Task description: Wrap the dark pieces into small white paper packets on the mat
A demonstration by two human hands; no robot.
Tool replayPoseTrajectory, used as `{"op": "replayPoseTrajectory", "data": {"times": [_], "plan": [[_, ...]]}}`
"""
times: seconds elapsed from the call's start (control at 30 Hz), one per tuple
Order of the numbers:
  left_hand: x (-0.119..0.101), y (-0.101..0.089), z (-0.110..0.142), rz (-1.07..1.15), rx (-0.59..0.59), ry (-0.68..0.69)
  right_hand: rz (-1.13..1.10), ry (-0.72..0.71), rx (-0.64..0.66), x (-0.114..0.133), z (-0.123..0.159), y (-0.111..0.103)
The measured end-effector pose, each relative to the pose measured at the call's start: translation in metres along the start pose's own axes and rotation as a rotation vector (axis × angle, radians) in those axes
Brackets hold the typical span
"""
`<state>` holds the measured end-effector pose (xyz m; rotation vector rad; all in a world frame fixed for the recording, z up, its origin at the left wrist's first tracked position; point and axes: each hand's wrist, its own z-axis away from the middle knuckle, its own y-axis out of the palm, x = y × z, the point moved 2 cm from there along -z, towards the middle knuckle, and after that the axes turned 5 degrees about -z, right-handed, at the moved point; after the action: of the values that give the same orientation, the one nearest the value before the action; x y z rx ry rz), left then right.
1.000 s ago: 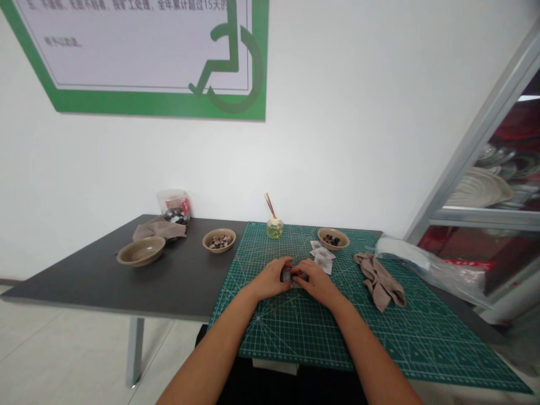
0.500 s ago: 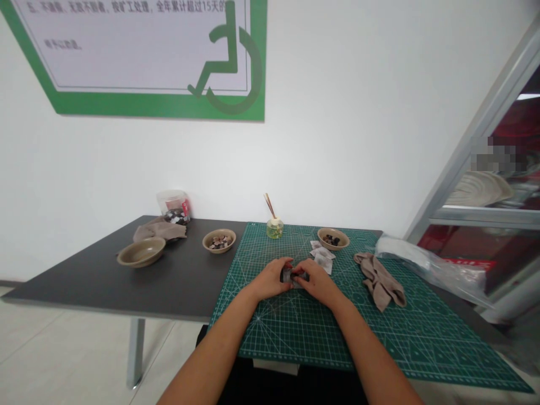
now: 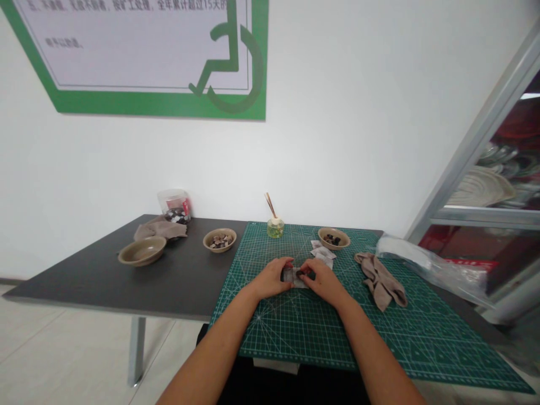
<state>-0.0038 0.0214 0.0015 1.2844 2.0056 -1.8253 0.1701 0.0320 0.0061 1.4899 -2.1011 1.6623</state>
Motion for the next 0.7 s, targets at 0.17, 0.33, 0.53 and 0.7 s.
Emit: {"op": "replayPoseTrajectory", "data": {"times": [0.17,0.33,0.53,0.7], "plan": [[-0.0005,-0.0002,-0.0009,-0.006,-0.009,0.012,-0.029,-0.051,0.037,0.0056,-0.0017,0.0066],[0.0001,-0.0001,-0.0008,-0.01,-0.005,0.005,-0.03,-0.044,0.035,0.0047,-0.0012,0.0043],[-0.0036,-0.0022,0.0002,-0.016,0.006,-0.008,-0.021,-0.026,0.035,0.0036,-0.0011,0.0045],[-0.003,-0.0016,-0.0002,-0.02,-0.004,-0.002,-0.042,-0.07,0.061,0.0062,-0.0015,0.0055]]}}
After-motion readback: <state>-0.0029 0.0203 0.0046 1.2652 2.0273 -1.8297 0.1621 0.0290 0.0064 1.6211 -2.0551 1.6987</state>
